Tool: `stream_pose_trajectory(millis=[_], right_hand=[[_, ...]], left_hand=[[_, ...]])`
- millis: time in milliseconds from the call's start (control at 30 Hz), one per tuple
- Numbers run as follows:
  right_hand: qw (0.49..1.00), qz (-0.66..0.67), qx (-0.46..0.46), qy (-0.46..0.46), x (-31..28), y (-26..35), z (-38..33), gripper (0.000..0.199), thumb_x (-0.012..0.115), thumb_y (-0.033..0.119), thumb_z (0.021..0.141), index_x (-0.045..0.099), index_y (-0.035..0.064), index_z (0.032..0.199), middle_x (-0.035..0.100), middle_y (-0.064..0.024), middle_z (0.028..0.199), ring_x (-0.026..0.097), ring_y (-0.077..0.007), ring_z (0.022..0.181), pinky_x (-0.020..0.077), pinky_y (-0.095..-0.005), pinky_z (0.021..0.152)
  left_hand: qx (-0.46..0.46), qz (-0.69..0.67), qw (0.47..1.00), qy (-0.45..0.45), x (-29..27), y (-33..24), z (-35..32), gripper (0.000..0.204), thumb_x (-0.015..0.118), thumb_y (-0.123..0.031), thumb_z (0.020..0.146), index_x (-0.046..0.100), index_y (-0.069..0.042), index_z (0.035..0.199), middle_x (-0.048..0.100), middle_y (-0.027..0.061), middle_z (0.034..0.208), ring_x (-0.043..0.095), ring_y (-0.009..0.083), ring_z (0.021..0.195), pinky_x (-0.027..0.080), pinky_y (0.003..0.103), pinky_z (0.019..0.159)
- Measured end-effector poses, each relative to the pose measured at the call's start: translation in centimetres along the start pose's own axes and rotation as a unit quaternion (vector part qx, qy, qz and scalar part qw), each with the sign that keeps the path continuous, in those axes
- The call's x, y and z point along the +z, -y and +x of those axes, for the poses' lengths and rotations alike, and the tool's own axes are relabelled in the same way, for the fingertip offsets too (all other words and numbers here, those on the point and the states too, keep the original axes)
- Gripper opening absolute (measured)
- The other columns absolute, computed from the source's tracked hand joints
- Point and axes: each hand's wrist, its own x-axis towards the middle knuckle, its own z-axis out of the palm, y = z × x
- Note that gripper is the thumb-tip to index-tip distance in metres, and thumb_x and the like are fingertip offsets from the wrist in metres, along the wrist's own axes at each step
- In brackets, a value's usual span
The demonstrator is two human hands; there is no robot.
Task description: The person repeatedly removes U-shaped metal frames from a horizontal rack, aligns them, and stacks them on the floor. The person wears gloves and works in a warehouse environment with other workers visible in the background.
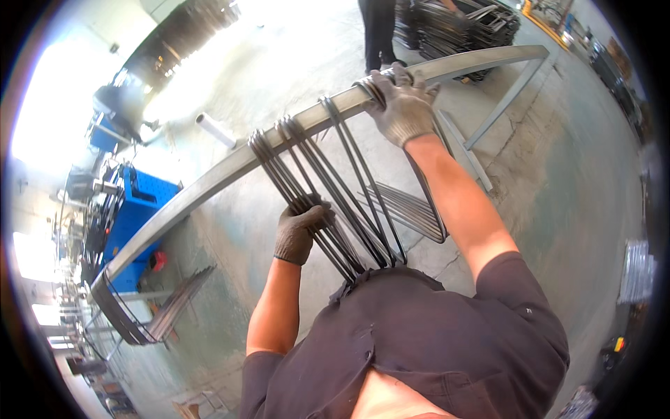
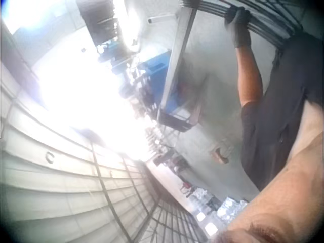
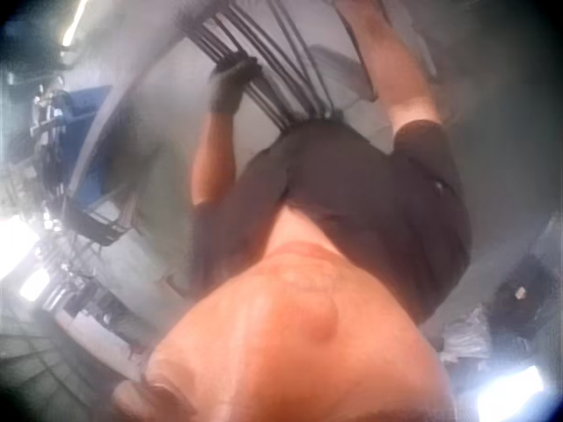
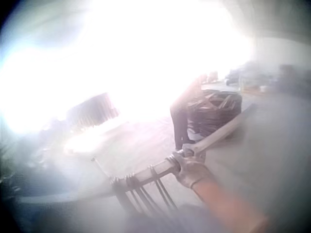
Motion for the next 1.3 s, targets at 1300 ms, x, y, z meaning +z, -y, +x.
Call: stream_pose_trajectory(millis=[1300], right_hand=[[0.997,0.05,0.051,0.025,4.8,-50.9,14.0,0.05,0.071,0.029,0.109,0.069,0.0164,0.158,0.061,-0.0132,0.169,0.054,-0.0405,0.155,0.0428,-0.0501,0.13]], left_hand=[[0.064,-0.02,0.978,-0.198,6.2,2.9,1.3,0.022,0.073,0.006,0.098,0.074,0.006,0.12,0.081,0.0138,0.104,0.081,0.03,0.089,0.069,0.047,0.083]])
